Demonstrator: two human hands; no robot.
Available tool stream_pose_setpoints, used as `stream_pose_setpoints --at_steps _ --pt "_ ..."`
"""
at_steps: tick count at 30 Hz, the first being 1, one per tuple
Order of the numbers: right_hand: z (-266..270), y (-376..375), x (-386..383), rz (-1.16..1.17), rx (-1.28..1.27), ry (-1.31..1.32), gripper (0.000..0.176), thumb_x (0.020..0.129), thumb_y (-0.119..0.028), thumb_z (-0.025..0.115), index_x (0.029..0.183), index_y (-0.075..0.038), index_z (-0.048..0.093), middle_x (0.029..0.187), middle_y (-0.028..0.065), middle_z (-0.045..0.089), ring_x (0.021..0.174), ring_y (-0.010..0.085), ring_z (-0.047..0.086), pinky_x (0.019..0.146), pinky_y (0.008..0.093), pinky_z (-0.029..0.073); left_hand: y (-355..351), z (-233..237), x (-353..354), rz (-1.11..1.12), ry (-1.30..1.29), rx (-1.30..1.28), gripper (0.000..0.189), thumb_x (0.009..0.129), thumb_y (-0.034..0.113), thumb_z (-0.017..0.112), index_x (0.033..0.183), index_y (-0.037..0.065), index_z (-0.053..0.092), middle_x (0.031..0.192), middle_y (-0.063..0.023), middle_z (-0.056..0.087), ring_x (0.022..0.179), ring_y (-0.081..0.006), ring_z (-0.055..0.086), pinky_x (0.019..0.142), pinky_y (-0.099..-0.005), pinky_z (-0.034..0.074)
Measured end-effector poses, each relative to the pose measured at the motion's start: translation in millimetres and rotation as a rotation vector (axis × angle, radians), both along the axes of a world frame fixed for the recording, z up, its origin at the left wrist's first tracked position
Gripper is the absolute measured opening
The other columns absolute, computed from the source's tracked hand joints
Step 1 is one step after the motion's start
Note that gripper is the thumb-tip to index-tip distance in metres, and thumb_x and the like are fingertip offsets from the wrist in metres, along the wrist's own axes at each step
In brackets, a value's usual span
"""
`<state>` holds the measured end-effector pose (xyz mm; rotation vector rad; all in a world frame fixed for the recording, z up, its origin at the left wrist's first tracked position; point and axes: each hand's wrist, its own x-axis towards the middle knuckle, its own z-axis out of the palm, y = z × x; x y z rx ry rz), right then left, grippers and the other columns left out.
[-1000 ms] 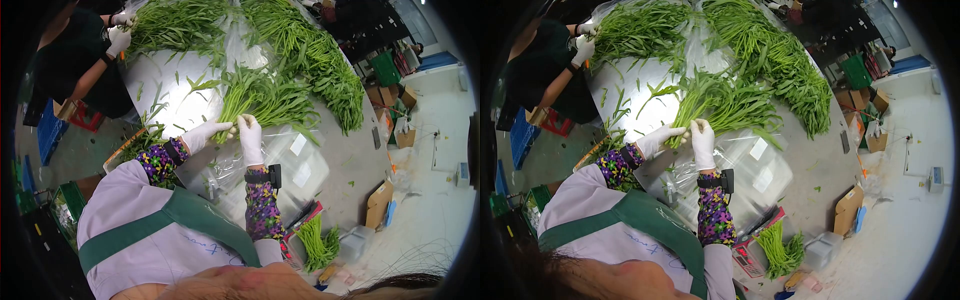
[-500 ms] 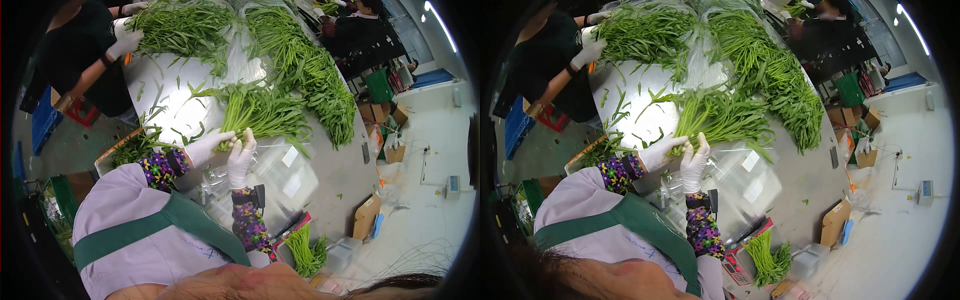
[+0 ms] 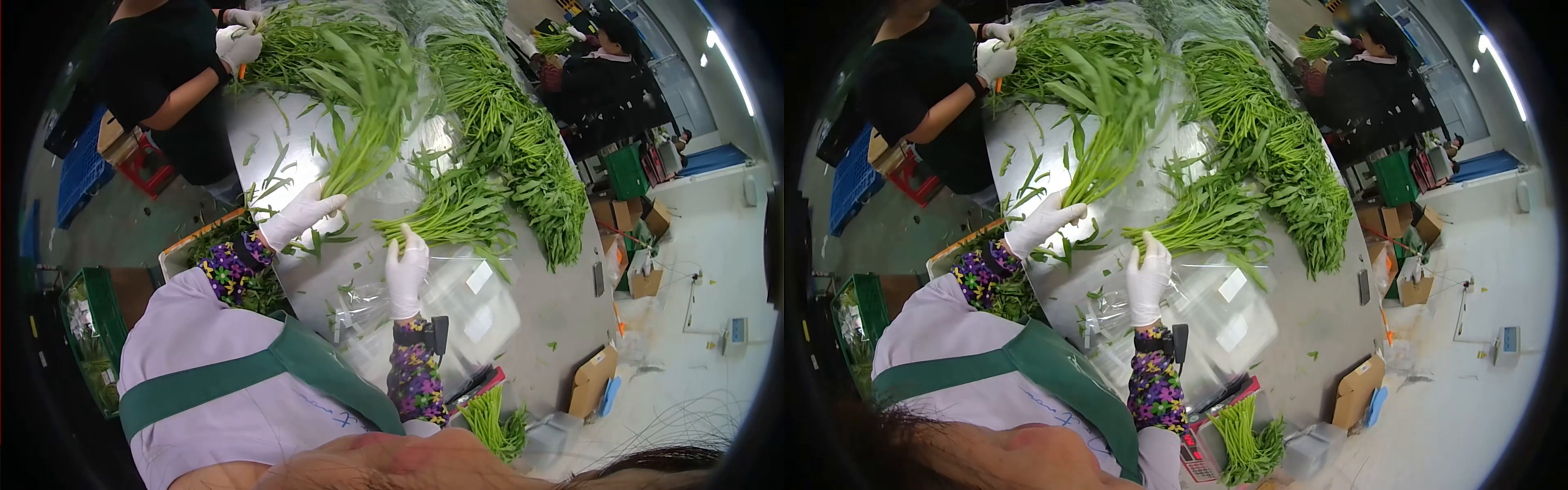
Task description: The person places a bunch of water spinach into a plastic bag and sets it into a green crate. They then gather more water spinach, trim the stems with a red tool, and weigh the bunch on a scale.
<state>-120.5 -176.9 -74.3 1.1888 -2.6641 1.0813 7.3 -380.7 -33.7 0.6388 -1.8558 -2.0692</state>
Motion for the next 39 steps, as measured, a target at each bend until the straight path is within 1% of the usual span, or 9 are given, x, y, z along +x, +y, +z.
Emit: stream_pose_setpoints --at_steps 5,9,12,17,19,22,28,32,39 --pt "60.1 1.2 24.9 0.062 0.036 0.484 0.055 0.081 -0.02 0.068 0.133 -0.014 0.051 0.133 0.0109 0.049 0.126 0.0303 0.044 0.104 0.0485 0.034 3.4 18.8 9.2 -0.255 -0.11 0.032 0.033 0.093 0.018 0.058 0.121 0.001 0.056 0.089 -0.0001 0.06 0.078 -0.0091 0.053 0.071 -0.0246 0.046" --pt "85.1 17.5 38.7 0.067 0.053 0.799 0.067 0.078 -0.029 0.071 0.139 -0.021 0.045 0.142 0.0082 0.039 0.136 0.0282 0.035 0.109 0.0565 0.027 12.8 24.6 6.3 -0.403 -0.012 -0.366 0.035 0.091 0.02 0.06 0.122 0.004 0.054 0.097 -0.0114 0.066 0.087 -0.0238 0.061 0.082 -0.0354 0.048" --pt "99.8 31.2 36.6 0.128 0.162 0.786 0.07 0.077 -0.032 0.072 0.139 -0.02 0.044 0.145 0.0082 0.036 0.138 0.0298 0.031 0.111 0.0609 0.02 22.7 49.1 8.5 -0.582 -0.06 -0.723 0.036 0.087 0.025 0.062 0.118 0.008 0.055 0.097 -0.0206 0.063 0.088 -0.039 0.061 0.078 -0.0419 0.049" --pt "150.9 59.0 50.8 0.108 0.046 0.783 0.059 0.077 -0.036 0.073 0.131 -0.02 0.053 0.139 0.0086 0.042 0.135 0.0289 0.034 0.113 0.06 0.015 30.9 69.0 9.5 -0.582 -0.009 -0.99 0.036 0.085 0.021 0.064 0.118 0.01 0.056 0.09 -0.0177 0.064 0.08 -0.0366 0.063 0.072 -0.0421 0.05" --pt "161.3 65.9 64.3 0.063 0.102 0.743 0.049 0.08 -0.029 0.072 0.124 -0.017 0.057 0.13 0.01 0.05 0.128 0.0288 0.043 0.111 0.0527 0.025 36.5 69.0 9.5 -0.575 0.023 -1.03 0.035 0.084 0.021 0.065 0.117 0.01 0.056 0.087 -0.0175 0.064 0.078 -0.0375 0.062 0.069 -0.0435 0.05" --pt "141.7 70.9 80.5 -0.09 -0.074 -0.267 0.037 0.089 -0.016 0.064 0.124 -0.006 0.054 0.116 0.0119 0.059 0.104 0.0238 0.059 0.098 0.0327 0.043 63.5 57.1 10.7 -0.335 0.069 -0.883 0.025 0.084 0.019 0.063 0.105 0.008 0.055 0.087 -0.0169 0.063 0.082 -0.0375 0.062 0.069 -0.0454 0.05" --pt "115.3 30.9 83.2 -0.296 -0.858 -1.035 0.037 0.097 -0.031 0.057 0.125 -0.009 0.048 0.112 0.0041 0.057 0.094 0.0163 0.057 0.081 0.0327 0.048 122.4 23.3 13.6 -0.178 0.072 -1.052 0.028 0.082 0.021 0.062 0.105 0.006 0.056 0.084 -0.0152 0.062 0.074 -0.0353 0.063 0.064 -0.0454 0.05" --pt "90.2 35.9 52.0 -0.396 -0.982 -1.005 0.033 0.096 -0.022 0.059 0.124 -0.008 0.05 0.105 0.003 0.059 0.08 0.0115 0.057 0.067 0.0259 0.05 149.1 12.3 21.9 -0.211 0.025 -1.055 0.03 0.082 0.021 0.062 0.107 0.005 0.056 0.085 -0.0155 0.062 0.074 -0.0354 0.062 0.063 -0.0454 0.049" --pt "72.4 53.7 46.7 -0.435 -0.947 -0.985 0.029 0.095 -0.018 0.057 0.12 -0.003 0.054 0.102 0.0037 0.06 0.081 0.0132 0.056 0.07 0.029 0.048 153.9 -8.7 27.5 -0.374 0.16 -0.662 0.05 0.084 0.027 0.069 0.123 -0.002 0.054 0.1 -0.0172 0.067 0.091 -0.0334 0.066 0.078 -0.0372 0.051"
